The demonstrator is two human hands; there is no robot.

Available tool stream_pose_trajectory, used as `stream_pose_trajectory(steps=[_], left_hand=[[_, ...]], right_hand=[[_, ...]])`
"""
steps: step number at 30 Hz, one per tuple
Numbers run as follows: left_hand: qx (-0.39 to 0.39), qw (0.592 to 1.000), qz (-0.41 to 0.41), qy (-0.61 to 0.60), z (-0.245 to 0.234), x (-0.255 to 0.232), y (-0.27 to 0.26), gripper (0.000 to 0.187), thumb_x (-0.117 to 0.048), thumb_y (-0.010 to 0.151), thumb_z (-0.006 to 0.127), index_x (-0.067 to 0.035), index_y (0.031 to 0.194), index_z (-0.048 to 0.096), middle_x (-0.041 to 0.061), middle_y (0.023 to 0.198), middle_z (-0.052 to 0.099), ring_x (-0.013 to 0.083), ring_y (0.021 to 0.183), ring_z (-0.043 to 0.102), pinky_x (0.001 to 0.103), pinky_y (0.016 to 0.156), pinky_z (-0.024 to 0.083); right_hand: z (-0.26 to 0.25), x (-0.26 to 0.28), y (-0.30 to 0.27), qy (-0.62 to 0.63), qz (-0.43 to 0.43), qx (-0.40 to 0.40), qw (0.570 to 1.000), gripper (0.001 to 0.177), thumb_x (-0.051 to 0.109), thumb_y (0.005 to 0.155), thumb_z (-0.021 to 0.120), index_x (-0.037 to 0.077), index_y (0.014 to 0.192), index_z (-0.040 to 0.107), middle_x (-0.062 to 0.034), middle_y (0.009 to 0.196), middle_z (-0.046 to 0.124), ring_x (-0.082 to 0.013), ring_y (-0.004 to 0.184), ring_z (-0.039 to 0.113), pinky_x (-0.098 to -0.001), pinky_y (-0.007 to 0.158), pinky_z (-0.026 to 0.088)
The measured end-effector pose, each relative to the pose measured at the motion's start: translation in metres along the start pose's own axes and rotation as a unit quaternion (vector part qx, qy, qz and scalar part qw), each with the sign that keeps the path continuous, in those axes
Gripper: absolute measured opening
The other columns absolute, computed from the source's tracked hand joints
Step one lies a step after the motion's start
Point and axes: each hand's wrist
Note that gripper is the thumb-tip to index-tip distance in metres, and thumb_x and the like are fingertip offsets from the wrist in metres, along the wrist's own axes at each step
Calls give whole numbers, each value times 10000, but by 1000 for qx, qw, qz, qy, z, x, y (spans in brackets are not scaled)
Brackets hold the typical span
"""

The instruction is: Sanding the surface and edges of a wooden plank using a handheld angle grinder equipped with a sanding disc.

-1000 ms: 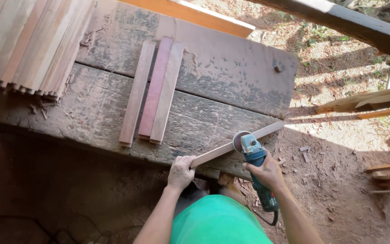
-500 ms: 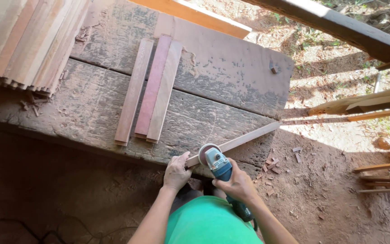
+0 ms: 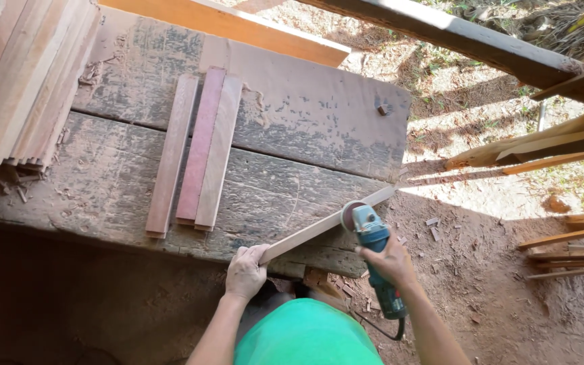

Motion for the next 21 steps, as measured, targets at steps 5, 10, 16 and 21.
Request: stream_pose_trajectory(steps=[5,10,16,21], left_hand=[[17,1000,-8,-24,-32,-29,9,411,-170,748,696,-308,1135,711,-134,1063,736,158,922,643,295,871,552],[39,998,-15,-38,-42,-39,12,536,2,686,650,-209,1176,702,-70,1122,758,219,923,640,329,913,543],[16,1000,-19,-2,-37,-29,4,564,-110,720,735,-159,1276,653,-5,998,751,228,921,651,353,896,523],[38,987,-75,138,-32,-17,0,550,-590,716,786,-327,1197,739,-22,1472,584,243,1478,398,507,1237,231]], right_hand=[[-42,-16,33,40,21,-1,999,742,332,693,850,110,1328,538,-228,1017,700,-362,887,692,-466,784,562],[-78,-21,52,116,44,1,992,752,149,765,816,40,1401,429,-218,1025,649,-306,713,670,-392,622,598],[-101,-61,84,202,13,-85,976,651,76,835,769,-85,1362,424,-276,989,602,-370,707,661,-429,592,601],[-92,-57,80,175,1,-16,984,555,91,823,790,-94,1249,486,-257,863,625,-363,588,673,-414,499,603]])
Point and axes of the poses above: each hand's wrist, its own y-axis towards the middle knuckle, its own z-axis out of the palm, x = y × z
